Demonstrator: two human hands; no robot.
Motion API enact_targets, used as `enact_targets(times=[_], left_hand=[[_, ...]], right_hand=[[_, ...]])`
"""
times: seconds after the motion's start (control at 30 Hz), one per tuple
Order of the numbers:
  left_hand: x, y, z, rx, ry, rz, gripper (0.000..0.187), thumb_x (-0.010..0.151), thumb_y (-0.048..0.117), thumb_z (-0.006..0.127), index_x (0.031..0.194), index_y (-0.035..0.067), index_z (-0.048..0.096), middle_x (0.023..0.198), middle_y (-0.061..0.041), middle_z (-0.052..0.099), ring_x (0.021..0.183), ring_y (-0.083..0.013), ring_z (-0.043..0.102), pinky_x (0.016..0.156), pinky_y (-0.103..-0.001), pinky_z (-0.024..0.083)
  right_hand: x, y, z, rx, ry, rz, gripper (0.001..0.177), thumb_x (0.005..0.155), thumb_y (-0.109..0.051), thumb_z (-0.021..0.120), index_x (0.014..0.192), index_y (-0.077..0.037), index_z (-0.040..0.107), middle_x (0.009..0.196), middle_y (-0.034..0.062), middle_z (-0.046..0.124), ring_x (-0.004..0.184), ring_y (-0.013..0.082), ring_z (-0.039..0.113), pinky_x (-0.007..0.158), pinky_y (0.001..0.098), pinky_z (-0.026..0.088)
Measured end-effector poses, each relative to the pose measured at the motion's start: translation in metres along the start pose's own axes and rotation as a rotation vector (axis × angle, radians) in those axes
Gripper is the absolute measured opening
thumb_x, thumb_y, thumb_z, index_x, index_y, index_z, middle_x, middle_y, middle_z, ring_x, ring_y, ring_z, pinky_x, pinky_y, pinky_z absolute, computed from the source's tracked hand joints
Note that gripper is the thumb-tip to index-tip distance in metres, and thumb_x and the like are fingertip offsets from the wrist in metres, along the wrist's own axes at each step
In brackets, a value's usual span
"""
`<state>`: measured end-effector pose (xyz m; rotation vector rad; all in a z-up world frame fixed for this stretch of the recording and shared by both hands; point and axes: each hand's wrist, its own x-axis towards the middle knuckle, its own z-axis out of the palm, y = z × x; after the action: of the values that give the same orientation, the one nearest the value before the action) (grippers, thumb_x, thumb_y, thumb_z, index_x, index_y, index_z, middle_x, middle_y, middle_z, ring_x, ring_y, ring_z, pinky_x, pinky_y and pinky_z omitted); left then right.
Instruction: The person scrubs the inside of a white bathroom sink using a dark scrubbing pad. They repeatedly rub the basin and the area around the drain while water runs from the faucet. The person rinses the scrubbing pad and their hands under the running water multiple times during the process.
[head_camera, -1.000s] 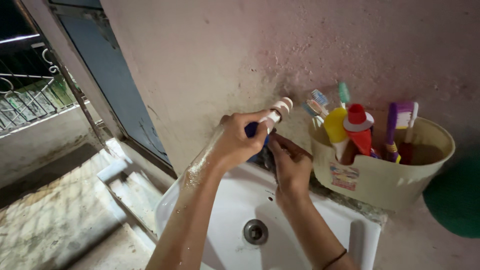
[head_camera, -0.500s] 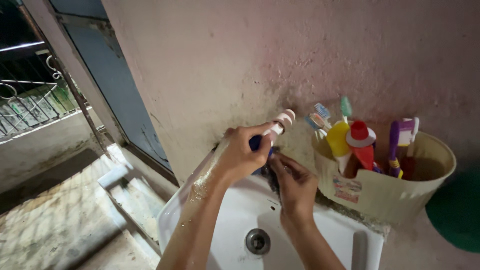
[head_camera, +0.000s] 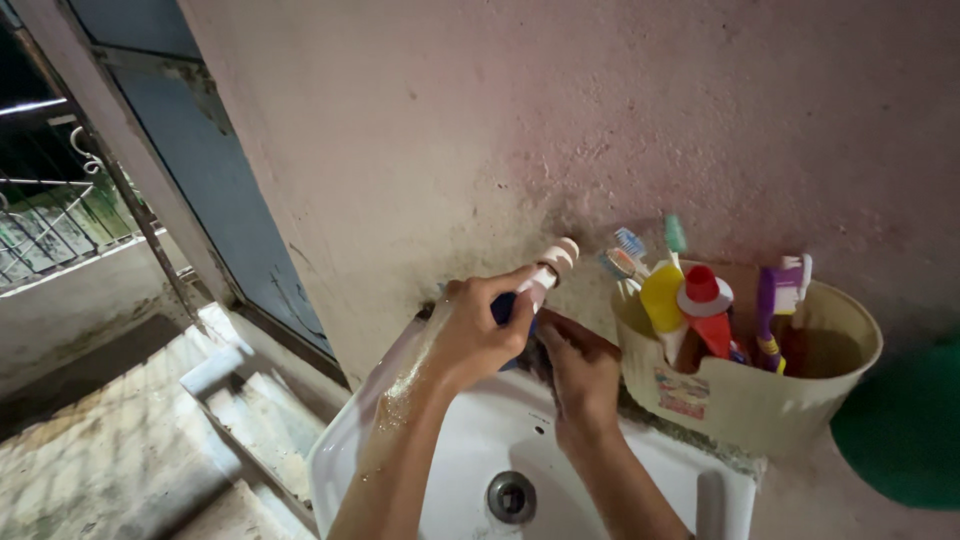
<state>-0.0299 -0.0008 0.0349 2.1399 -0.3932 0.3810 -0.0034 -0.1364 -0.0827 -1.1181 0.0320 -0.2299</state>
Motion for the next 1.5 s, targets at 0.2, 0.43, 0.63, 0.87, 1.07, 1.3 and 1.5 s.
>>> enact_targets(times=[0.2,0.43,0.63,0.87,1.07,1.3,1.5], left_hand=[[0.002,0.0,0.0,-0.022,0.037,0.02,0.035,0.088,0.026,0.063,0.12,0.018,0.075,0.063,-0.017,0.062,0.051,-0.0163,0.056,0.055,-0.035,0.049],[0.002,-0.003,-0.002,0.055,0.014,-0.02,0.044,0.09,0.032,0.06,0.129,0.015,0.069,0.071,-0.025,0.065,0.06,-0.0297,0.068,0.06,-0.04,0.052],[0.007,-0.015,0.003,0.07,0.037,0.03,0.051,0.091,0.033,0.06,0.13,0.002,0.066,0.079,-0.027,0.069,0.075,-0.0346,0.074,0.069,-0.04,0.055],[0.006,-0.016,0.004,0.027,0.059,0.072,0.05,0.091,0.034,0.061,0.129,0.001,0.067,0.088,-0.025,0.073,0.081,-0.0329,0.076,0.071,-0.04,0.057],[0.006,-0.023,0.009,0.084,0.095,0.085,0.049,0.091,0.033,0.062,0.128,0.003,0.069,0.079,-0.026,0.07,0.071,-0.0355,0.072,0.07,-0.042,0.054],[0.004,-0.013,0.003,0.034,0.018,-0.034,0.05,0.088,0.029,0.061,0.131,0.005,0.066,0.073,-0.025,0.068,0.058,-0.0278,0.069,0.058,-0.04,0.053],[0.004,-0.01,0.002,-0.05,0.031,0.005,0.045,0.093,0.029,0.06,0.13,0.004,0.067,0.075,-0.02,0.07,0.062,-0.0189,0.07,0.061,-0.034,0.053]], right_hand=[[-0.02,0.003,0.0,-0.096,0.108,0.044,0.03,0.101,-0.009,0.074,0.121,0.012,0.081,0.096,0.0184,0.071,0.078,0.0243,0.055,0.067,0.0377,0.04],[-0.018,-0.016,0.008,0.105,0.053,0.14,0.032,0.09,-0.013,0.065,0.114,0.005,0.074,0.094,0.0071,0.076,0.075,0.0126,0.068,0.069,0.0273,0.053],[-0.021,-0.005,0.006,0.11,0.083,0.198,0.032,0.092,-0.017,0.067,0.116,0.003,0.076,0.088,0.0076,0.073,0.067,0.0138,0.06,0.061,0.0294,0.047],[-0.021,-0.002,0.006,0.133,0.119,0.113,0.029,0.09,-0.01,0.068,0.114,0.006,0.074,0.1,0.0098,0.076,0.082,0.0143,0.069,0.075,0.0284,0.054],[-0.009,-0.007,0.012,0.065,0.103,0.064,0.03,0.091,-0.007,0.063,0.114,0.009,0.074,0.104,0.0139,0.076,0.087,0.0185,0.07,0.079,0.0318,0.056],[-0.008,-0.017,0.01,0.075,0.03,0.135,0.032,0.092,-0.009,0.062,0.116,0.009,0.074,0.103,0.0133,0.077,0.086,0.0186,0.07,0.079,0.0307,0.055],[-0.025,-0.02,0.01,-0.122,0.111,0.04,0.031,0.091,-0.01,0.07,0.116,0.006,0.077,0.094,0.0114,0.075,0.075,0.0147,0.061,0.066,0.0292,0.046]])
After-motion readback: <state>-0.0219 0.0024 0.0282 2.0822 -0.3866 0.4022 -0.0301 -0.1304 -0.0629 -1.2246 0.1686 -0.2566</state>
